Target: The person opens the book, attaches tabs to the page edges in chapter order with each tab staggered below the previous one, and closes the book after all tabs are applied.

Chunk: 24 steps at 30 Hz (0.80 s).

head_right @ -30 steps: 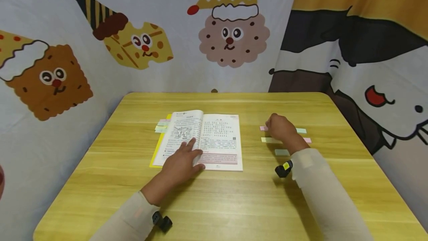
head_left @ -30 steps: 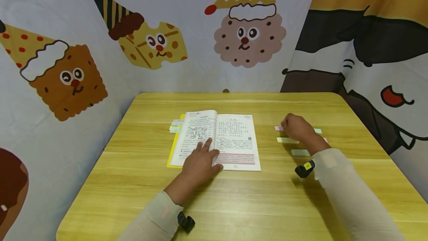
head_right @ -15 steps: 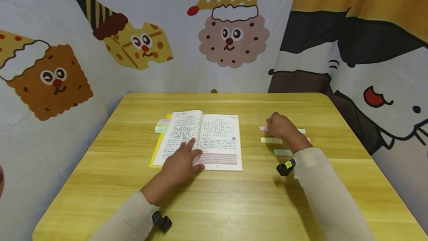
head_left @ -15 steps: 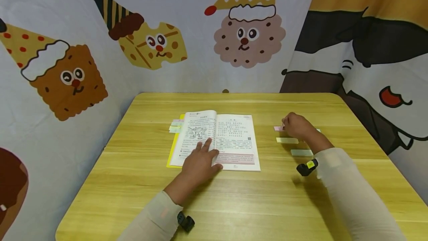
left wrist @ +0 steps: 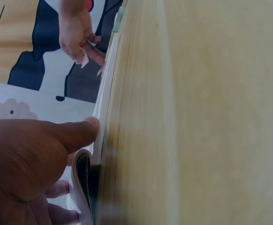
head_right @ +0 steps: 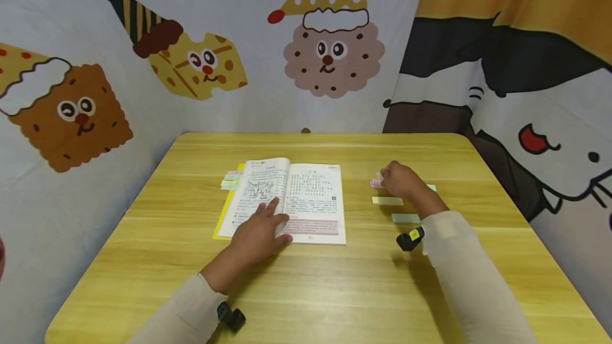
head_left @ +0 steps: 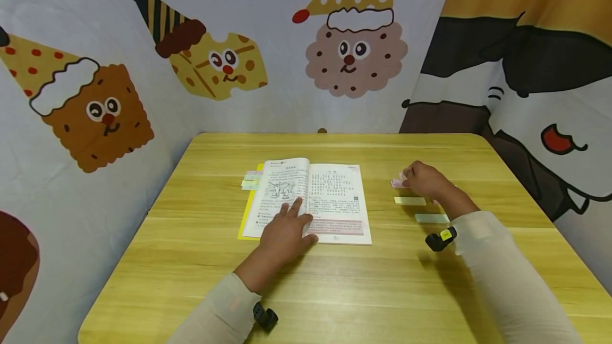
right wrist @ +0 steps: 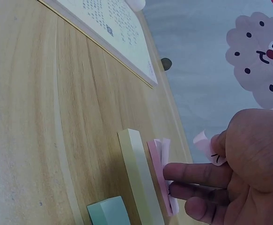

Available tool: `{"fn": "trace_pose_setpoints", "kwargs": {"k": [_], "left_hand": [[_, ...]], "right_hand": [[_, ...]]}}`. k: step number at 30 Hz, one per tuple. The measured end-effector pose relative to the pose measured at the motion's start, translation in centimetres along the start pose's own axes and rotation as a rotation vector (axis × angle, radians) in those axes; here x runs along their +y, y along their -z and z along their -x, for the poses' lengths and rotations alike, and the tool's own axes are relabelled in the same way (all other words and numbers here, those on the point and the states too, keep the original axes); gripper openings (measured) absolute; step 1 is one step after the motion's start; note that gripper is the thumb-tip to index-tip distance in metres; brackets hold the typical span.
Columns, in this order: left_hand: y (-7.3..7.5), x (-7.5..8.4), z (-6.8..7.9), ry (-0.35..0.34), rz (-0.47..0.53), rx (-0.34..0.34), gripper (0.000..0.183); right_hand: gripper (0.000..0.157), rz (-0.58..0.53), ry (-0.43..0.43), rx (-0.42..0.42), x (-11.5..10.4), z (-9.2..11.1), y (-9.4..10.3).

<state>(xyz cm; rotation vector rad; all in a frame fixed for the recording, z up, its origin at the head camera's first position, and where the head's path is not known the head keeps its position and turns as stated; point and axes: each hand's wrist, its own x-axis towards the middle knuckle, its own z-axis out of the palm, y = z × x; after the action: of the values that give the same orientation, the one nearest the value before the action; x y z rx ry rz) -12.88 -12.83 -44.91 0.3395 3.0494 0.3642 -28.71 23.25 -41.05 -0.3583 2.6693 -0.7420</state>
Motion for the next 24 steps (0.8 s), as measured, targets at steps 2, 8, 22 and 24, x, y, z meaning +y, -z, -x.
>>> {"fn": "trace_pose_setpoints", "kwargs": {"k": [2, 8, 22, 24], "left_hand": [[-0.04, -0.06, -0.01, -0.002, -0.002, 0.000, 0.053], [-0.10, -0.15, -0.09, -0.005, -0.005, 0.001, 0.052], [-0.01, -0.11, -0.10, 0.001, -0.007, 0.001, 0.052], [0.00, -0.08, -0.08, 0.001, -0.006, 0.001, 0.052]], "right_hand": [[0.050, -0.005, 0.005, 0.000, 0.07, -0.03, -0.04], [0.049, 0.003, 0.025, 0.046, 0.78, -0.36, -0.22], [0.046, -0.021, -0.005, 0.086, 0.86, -0.55, -0.39], [0.045, -0.009, 0.002, 0.090, 0.84, -0.56, -0.42]]}}
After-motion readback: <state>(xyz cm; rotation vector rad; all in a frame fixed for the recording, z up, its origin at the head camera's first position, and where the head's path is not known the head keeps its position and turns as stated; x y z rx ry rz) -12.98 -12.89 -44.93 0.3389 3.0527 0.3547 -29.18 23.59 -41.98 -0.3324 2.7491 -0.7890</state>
